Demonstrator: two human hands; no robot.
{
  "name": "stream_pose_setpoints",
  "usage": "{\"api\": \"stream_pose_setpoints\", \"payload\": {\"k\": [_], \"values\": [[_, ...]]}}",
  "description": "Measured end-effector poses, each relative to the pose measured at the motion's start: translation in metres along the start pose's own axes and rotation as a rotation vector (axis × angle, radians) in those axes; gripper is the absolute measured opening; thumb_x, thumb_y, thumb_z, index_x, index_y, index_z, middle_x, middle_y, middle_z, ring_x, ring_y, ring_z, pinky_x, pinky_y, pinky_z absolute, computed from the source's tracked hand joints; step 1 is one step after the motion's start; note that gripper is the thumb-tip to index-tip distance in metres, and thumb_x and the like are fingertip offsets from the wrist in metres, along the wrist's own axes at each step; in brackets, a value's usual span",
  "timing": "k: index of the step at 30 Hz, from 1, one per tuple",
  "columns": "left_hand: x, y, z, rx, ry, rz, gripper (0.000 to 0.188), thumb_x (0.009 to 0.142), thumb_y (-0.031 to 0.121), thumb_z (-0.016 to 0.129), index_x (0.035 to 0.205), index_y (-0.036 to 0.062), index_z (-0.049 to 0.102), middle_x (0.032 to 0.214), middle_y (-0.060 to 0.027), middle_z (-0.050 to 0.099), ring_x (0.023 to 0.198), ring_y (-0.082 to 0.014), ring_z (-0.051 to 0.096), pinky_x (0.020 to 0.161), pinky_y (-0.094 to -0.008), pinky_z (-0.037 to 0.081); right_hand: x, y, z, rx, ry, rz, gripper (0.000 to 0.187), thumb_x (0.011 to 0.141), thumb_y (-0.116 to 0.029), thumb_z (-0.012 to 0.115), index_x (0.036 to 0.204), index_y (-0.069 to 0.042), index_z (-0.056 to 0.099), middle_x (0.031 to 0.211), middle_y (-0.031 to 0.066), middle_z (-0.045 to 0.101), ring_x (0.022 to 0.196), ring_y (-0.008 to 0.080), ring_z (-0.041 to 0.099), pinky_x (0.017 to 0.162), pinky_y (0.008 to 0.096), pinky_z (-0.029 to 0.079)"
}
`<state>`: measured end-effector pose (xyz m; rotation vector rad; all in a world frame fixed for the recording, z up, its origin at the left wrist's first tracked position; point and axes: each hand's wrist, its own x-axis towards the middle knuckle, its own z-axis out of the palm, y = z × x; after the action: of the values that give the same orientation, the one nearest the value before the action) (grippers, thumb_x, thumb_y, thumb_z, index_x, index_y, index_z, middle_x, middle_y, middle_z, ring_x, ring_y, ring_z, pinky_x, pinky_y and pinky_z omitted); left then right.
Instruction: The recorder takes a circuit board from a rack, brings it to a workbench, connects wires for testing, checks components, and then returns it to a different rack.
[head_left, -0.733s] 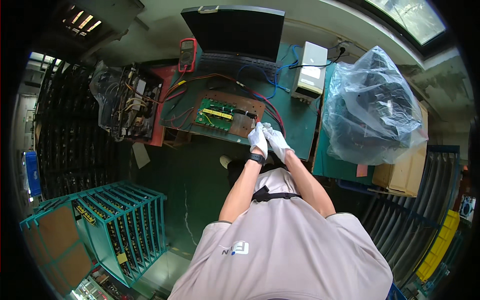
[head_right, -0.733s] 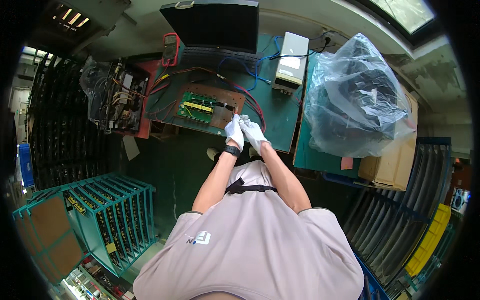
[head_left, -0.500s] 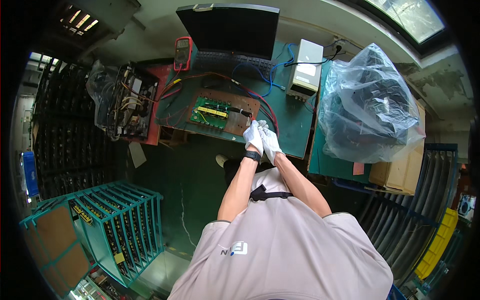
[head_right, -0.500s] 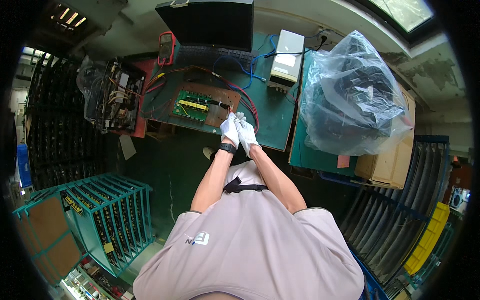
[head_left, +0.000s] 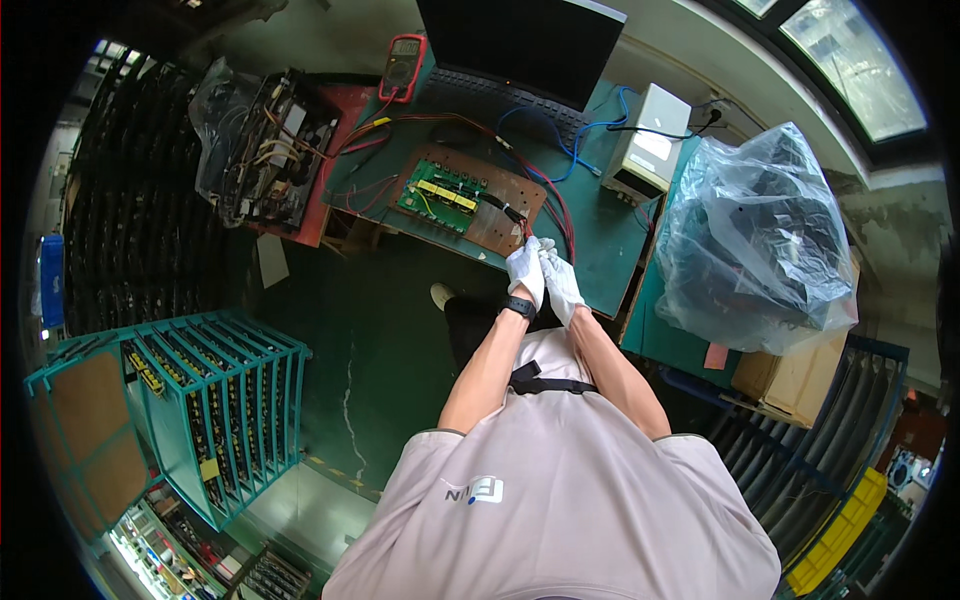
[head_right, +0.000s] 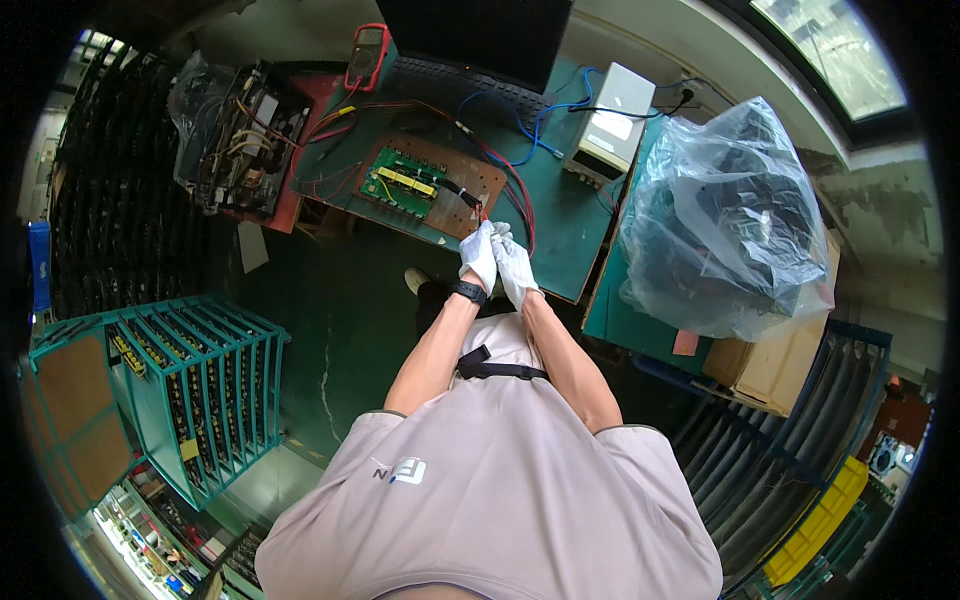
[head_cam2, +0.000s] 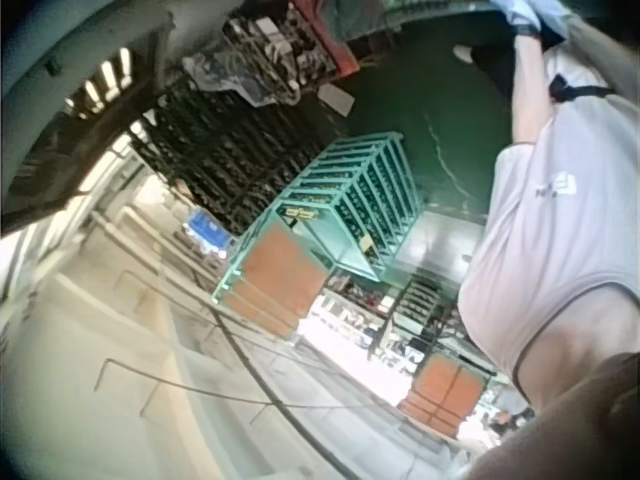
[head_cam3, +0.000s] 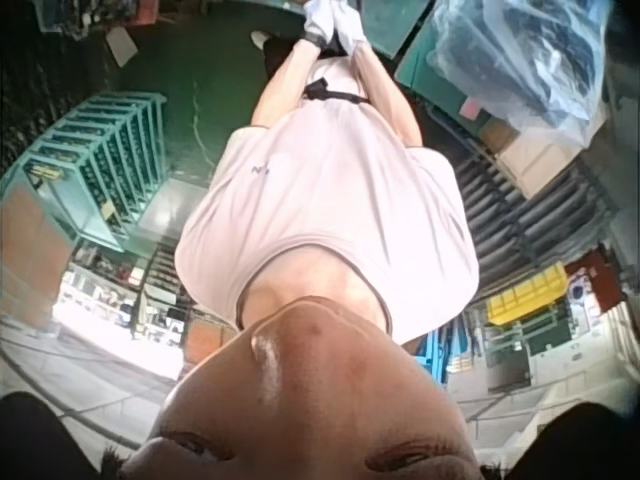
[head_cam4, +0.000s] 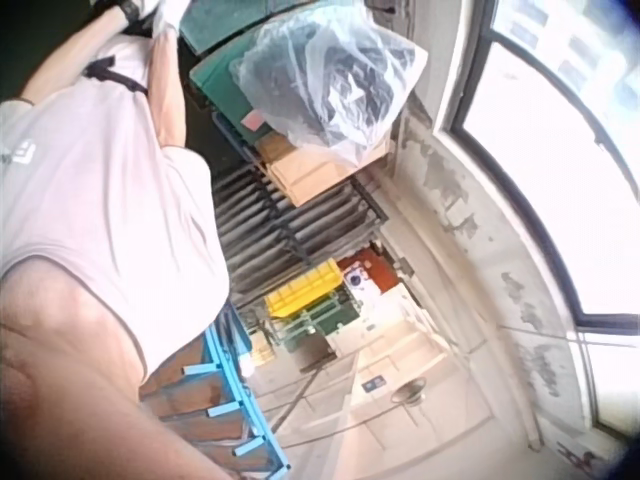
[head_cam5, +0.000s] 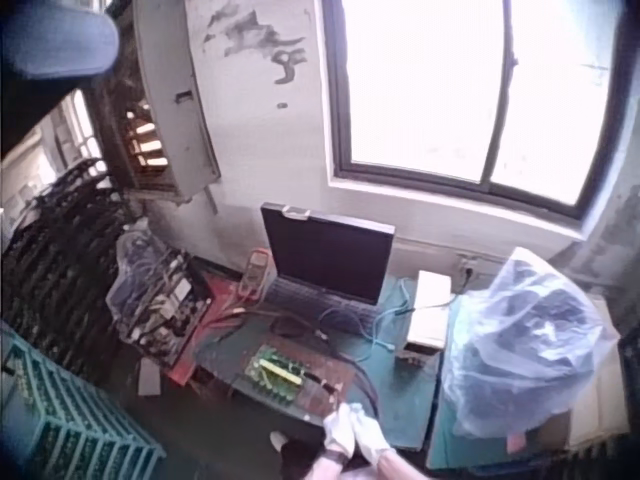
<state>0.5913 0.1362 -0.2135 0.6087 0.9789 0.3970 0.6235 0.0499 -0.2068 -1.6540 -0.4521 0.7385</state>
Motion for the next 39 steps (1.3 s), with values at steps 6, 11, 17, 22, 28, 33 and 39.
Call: {"api": "stream_pose_setpoints", "payload": {"k": [6, 11, 17, 22, 28, 33, 39], "values": [[-0.003, -0.002, 0.0, -0.011, -0.008, 0.017, 0.038, 0.107, 0.03, 0.055, 0.104, -0.0026, 0.074, 0.098, -0.0132, 0.078, 0.083, -0.0209, 0.073, 0.075, -0.0329, 0.058, 0.002, -0.001, -0.011, -0.061, -0.069, 0.098, 0.035, 0.106, -0.03, 0.055, 0.113, 0.001, 0.069, 0.101, 0.0105, 0.073, 0.093, 0.0196, 0.064, 0.086, 0.0353, 0.051], [-0.008, -0.004, 0.002, 0.0, 0.017, 0.016, 0.038, 0.107, 0.03, 0.056, 0.105, -0.0038, 0.074, 0.101, -0.0147, 0.078, 0.086, -0.0226, 0.074, 0.078, -0.0333, 0.059, -0.002, -0.009, -0.01, 0.063, -0.061, 0.152, 0.032, 0.106, -0.026, 0.057, 0.115, 0.002, 0.07, 0.107, 0.0069, 0.073, 0.101, 0.0154, 0.063, 0.093, 0.0319, 0.051], [-0.001, 0.006, 0.001, -0.101, 0.057, -0.045, 0.035, 0.107, 0.034, 0.058, 0.108, 0.0021, 0.072, 0.103, -0.0126, 0.079, 0.087, -0.0223, 0.075, 0.075, -0.033, 0.058, -0.009, -0.027, -0.019, -0.058, -0.136, 0.178, 0.03, 0.104, -0.028, 0.059, 0.103, 0.0, 0.071, 0.085, 0.0022, 0.065, 0.076, 0.0103, 0.055, 0.07, 0.0295, 0.047], [0.006, -0.001, 0.01, -0.125, -0.016, -0.158, 0.035, 0.108, 0.041, 0.056, 0.113, 0.0085, 0.069, 0.109, -0.0089, 0.078, 0.087, -0.0195, 0.075, 0.075, -0.0353, 0.057, -0.019, -0.012, -0.045, -0.004, -0.088, 0.176, 0.031, 0.104, -0.029, 0.06, 0.091, -0.001, 0.068, 0.077, -0.0014, 0.06, 0.067, 0.0094, 0.048, 0.062, 0.0289, 0.042], [0.0, -0.018, 0.004, 0.042, 0.029, -0.208, 0.048, 0.105, 0.054, 0.057, 0.131, 0.0145, 0.064, 0.128, -0.0006, 0.073, 0.109, -0.0151, 0.069, 0.09, -0.0356, 0.05, 0.019, 0.013, -0.103, -1.122, -0.11, 0.06, 0.033, 0.094, -0.039, 0.071, 0.107, -0.009, 0.074, 0.09, 0.0192, 0.074, 0.084, 0.0389, 0.071, 0.077, 0.0479, 0.055], [-0.052, 0.018, -0.027, -0.048, -0.015, -0.522, 0.1, 0.088, 0.083, 0.055, 0.162, 0.0191, 0.033, 0.164, -0.0082, 0.039, 0.144, -0.0312, 0.043, 0.115, -0.0579, 0.036, 0.015, -0.05, -0.1, -0.944, 0.068, -0.527, 0.068, 0.08, -0.042, 0.082, 0.136, -0.008, 0.062, 0.135, 0.0191, 0.062, 0.124, 0.0396, 0.058, 0.111, 0.0562, 0.039], [-0.126, 0.078, -0.035, -0.528, -0.351, -0.413, 0.089, 0.096, 0.082, 0.036, 0.165, 0.0287, 0.02, 0.17, -0.0132, 0.022, 0.15, -0.05, 0.028, 0.117, -0.0745, 0.025, -0.017, -0.177, -0.012, -0.555, -0.703, -1.175, 0.063, 0.075, -0.062, 0.079, 0.12, -0.018, 0.069, 0.122, 0.0147, 0.066, 0.114, 0.0421, 0.061, 0.106, 0.0713, 0.03]]}}
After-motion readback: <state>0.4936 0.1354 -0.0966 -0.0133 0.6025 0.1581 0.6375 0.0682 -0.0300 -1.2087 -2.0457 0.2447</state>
